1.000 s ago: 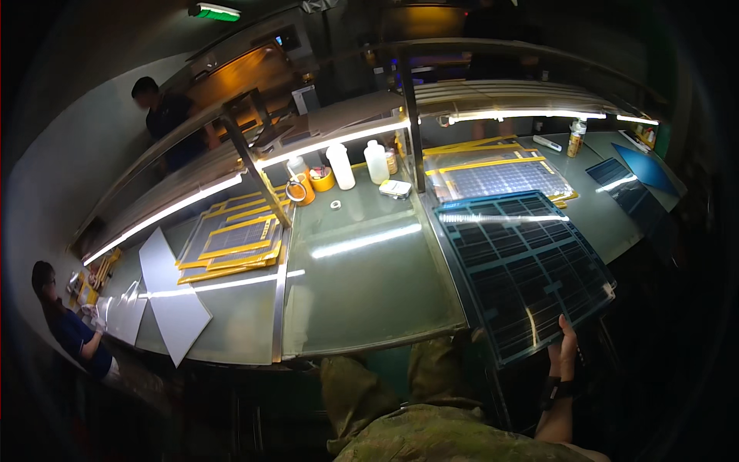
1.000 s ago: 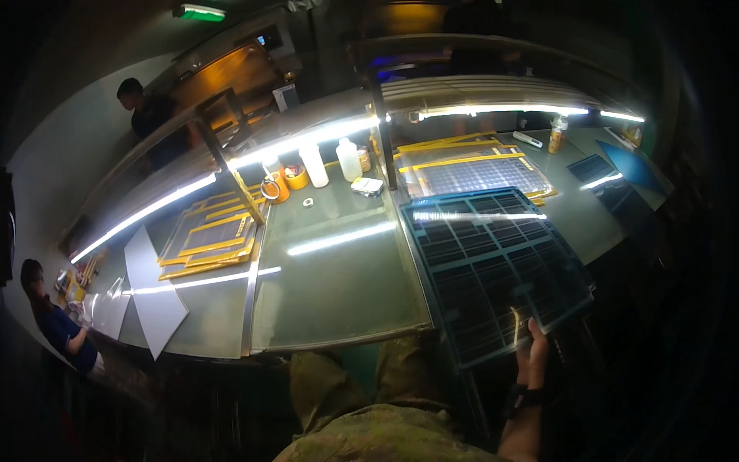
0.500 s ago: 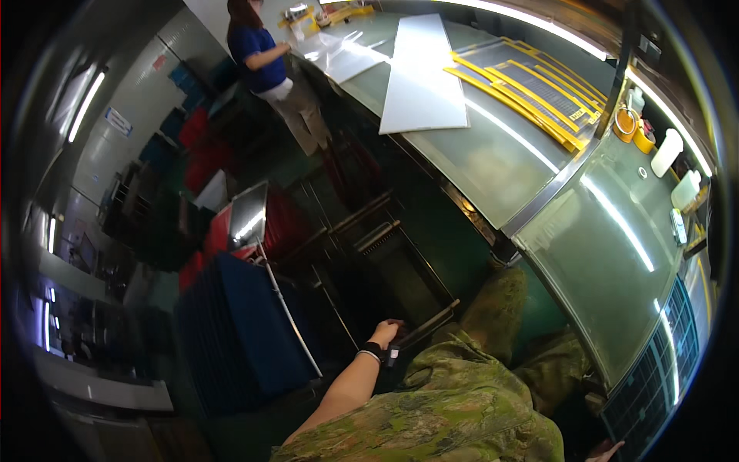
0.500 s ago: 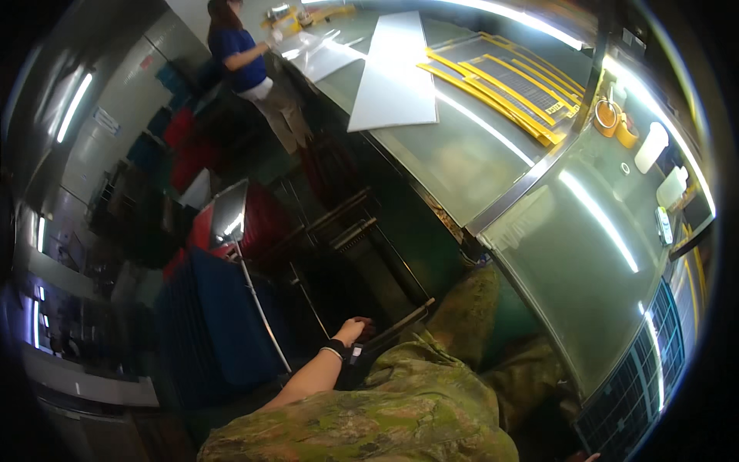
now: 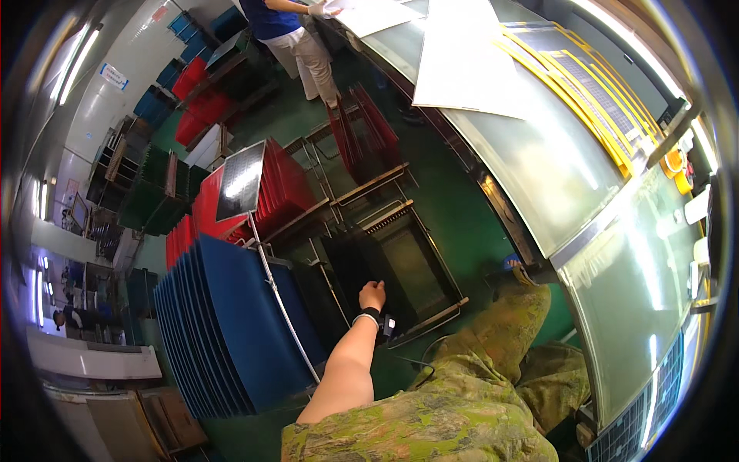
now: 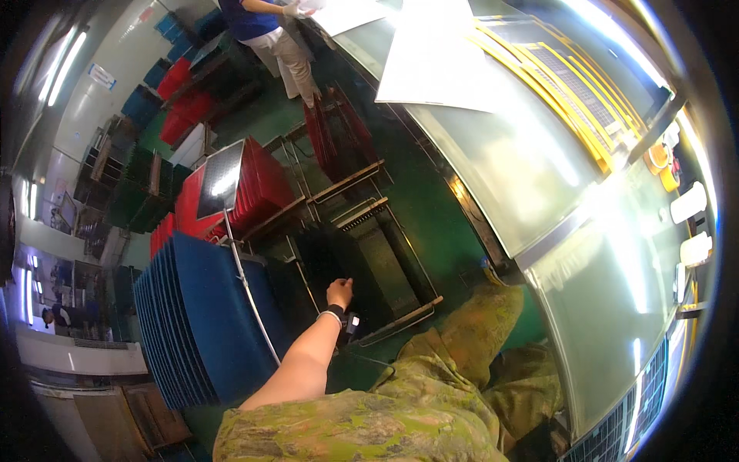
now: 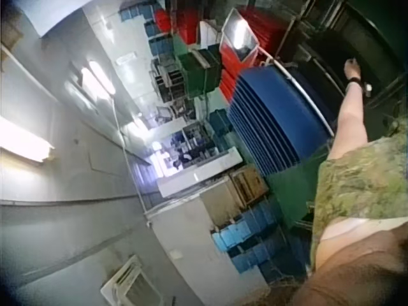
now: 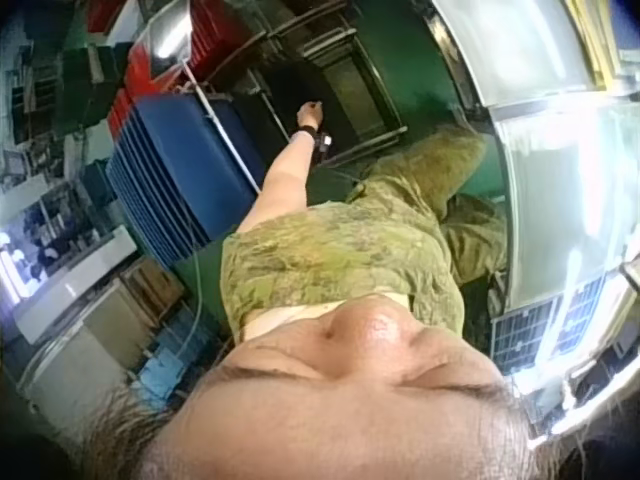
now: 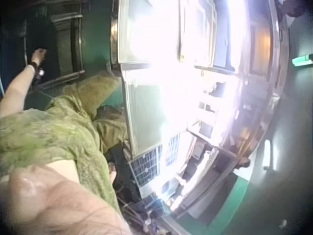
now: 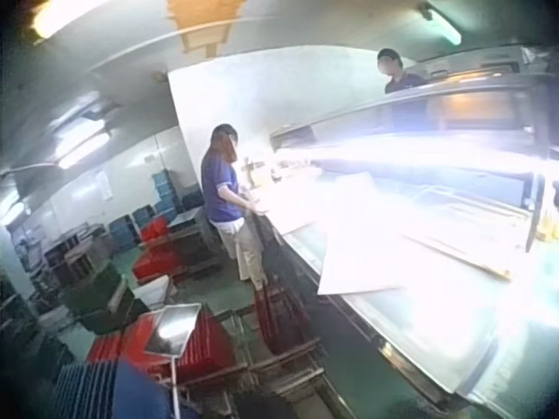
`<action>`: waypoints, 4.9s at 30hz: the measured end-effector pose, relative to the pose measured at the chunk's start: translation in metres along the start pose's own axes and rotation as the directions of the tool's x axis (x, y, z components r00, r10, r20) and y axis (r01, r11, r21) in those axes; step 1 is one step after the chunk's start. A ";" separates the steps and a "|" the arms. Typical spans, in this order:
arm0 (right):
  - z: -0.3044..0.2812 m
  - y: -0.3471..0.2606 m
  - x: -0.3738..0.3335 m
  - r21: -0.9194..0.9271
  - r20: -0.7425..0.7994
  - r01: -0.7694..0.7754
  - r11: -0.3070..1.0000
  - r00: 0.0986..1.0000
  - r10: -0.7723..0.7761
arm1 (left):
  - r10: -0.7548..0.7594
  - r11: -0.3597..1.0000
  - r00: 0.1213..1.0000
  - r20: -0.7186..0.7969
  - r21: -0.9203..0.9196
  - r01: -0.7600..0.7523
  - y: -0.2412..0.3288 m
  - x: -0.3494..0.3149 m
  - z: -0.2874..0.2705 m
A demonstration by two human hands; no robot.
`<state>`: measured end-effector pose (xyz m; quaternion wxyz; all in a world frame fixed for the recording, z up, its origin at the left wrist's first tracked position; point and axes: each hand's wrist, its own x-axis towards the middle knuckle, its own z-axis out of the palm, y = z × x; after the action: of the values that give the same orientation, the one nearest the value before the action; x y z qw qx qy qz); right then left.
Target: Inspecting and sorting solar panel cells or semi-conductive sheets at a fabrication workstation.
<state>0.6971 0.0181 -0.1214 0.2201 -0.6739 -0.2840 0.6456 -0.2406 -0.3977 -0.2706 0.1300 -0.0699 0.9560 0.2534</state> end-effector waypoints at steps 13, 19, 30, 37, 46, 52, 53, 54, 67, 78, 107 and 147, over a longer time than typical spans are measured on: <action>0.263 0.048 -0.159 0.138 -0.097 -0.369 0.919 0.918 0.383 | -0.221 0.950 0.928 0.299 0.283 0.135 0.044 0.049 0.006; 0.251 0.062 -0.148 -0.011 -0.057 -0.278 0.961 0.959 0.277 | -0.173 0.933 0.938 0.300 0.356 0.059 0.053 0.038 -0.056; 0.368 -0.015 -0.144 -0.200 0.364 0.217 0.955 0.922 -0.134 | 0.330 0.843 0.939 -0.100 -0.417 -0.341 0.133 -0.061 -0.337; 0.457 -0.091 -0.197 -0.100 0.614 0.491 0.866 0.715 -0.334 | 0.354 0.514 0.909 -0.220 -0.766 -0.386 0.193 -0.153 -0.408; 0.499 -0.143 -0.240 0.054 0.851 0.571 0.819 0.403 -0.337 | 0.618 0.408 0.640 -0.457 -0.510 -0.758 0.283 -0.208 -0.403; 0.514 -0.130 -0.225 -0.082 0.949 0.667 0.741 0.280 -0.146 | 0.678 0.427 0.599 -0.427 -0.434 -0.793 0.308 -0.241 -0.432; 0.510 -0.129 -0.226 -0.126 0.946 0.652 0.748 0.305 -0.107 | 0.767 0.367 0.515 -0.382 -0.397 -0.841 0.307 -0.239 -0.434; 0.505 -0.126 -0.228 -0.168 0.942 0.636 0.753 0.330 -0.068 | 0.844 0.298 0.422 -0.330 -0.366 -0.882 0.303 -0.236 -0.437; 0.470 -0.087 -0.211 0.473 0.782 0.021 0.881 0.449 -0.431 | 0.725 0.606 0.408 0.555 -0.795 0.005 0.355 -0.260 -0.170; 0.412 -0.049 -0.174 0.239 0.270 0.365 0.900 0.865 -0.423 | 0.349 0.924 0.029 0.936 -0.350 0.157 0.290 -0.228 -0.085; 0.309 -0.058 -0.210 -0.943 0.077 0.320 0.093 0.482 -0.873 | 0.419 0.879 -0.049 0.907 -0.391 0.273 0.314 -0.274 -0.037; 0.019 -0.081 -0.288 0.383 -0.835 0.912 0.144 0.409 -0.368 | 0.701 -0.313 -0.680 0.216 -0.764 -0.564 0.496 -0.555 -0.002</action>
<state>0.6687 -0.1149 0.1456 0.8468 -0.4258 -0.1418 0.2854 0.1914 0.0661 0.1196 0.2578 0.8437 0.3549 0.3094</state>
